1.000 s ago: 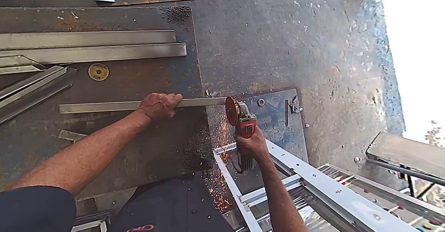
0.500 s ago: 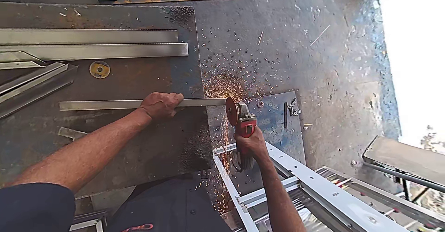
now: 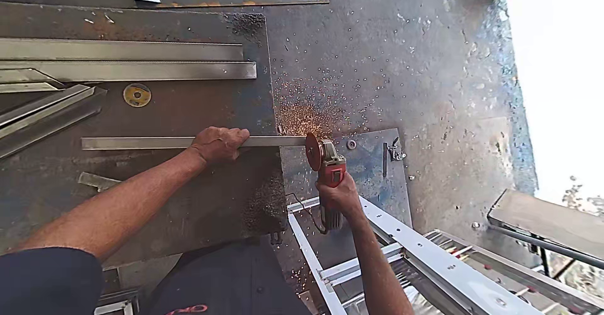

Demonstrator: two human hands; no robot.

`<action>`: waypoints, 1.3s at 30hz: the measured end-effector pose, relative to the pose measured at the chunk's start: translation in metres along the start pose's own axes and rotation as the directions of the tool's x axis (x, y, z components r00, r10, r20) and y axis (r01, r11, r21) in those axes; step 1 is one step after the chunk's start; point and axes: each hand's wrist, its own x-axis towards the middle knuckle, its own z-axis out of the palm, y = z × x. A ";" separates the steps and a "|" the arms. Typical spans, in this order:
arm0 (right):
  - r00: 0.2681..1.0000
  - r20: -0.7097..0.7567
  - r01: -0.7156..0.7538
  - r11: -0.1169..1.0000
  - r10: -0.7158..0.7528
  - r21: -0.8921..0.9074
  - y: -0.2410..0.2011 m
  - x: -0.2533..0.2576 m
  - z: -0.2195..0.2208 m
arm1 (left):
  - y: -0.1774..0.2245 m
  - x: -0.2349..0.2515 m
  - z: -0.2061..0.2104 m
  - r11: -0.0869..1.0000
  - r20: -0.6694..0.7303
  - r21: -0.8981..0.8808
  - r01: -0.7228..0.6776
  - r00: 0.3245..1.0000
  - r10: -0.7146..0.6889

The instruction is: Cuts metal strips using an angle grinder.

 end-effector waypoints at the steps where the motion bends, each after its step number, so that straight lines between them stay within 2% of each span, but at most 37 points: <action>1: 1.000 0.000 0.001 1.000 -0.001 -0.002 -0.001 0.000 0.000 | 0.000 0.000 0.000 1.000 0.003 0.006 0.000 1.000 0.000; 23: 0.999 0.031 -0.017 0.999 0.018 -0.030 -0.007 0.008 -0.006 | 0.001 0.000 -0.002 1.000 0.011 0.012 0.003 1.000 -0.003; 26: 0.999 0.033 -0.029 0.999 0.031 -0.046 -0.017 0.009 -0.010 | 0.002 0.000 -0.001 1.000 0.023 0.009 0.003 1.000 -0.003; 31: 0.999 -0.018 0.030 0.996 -0.031 -0.079 -0.041 0.014 -0.018 | 0.005 -0.003 0.003 1.000 -0.035 -0.028 -0.013 0.999 0.012; 35: 0.995 -0.085 0.065 0.997 -0.061 0.042 -0.047 -0.008 -0.026 | 0.003 -0.007 0.005 0.999 -0.066 -0.032 -0.033 0.997 0.031; 39: 0.997 -0.068 0.039 0.992 -0.031 0.124 -0.031 -0.029 -0.042 | 0.005 -0.013 0.016 0.998 -0.173 -0.020 -0.056 0.984 0.052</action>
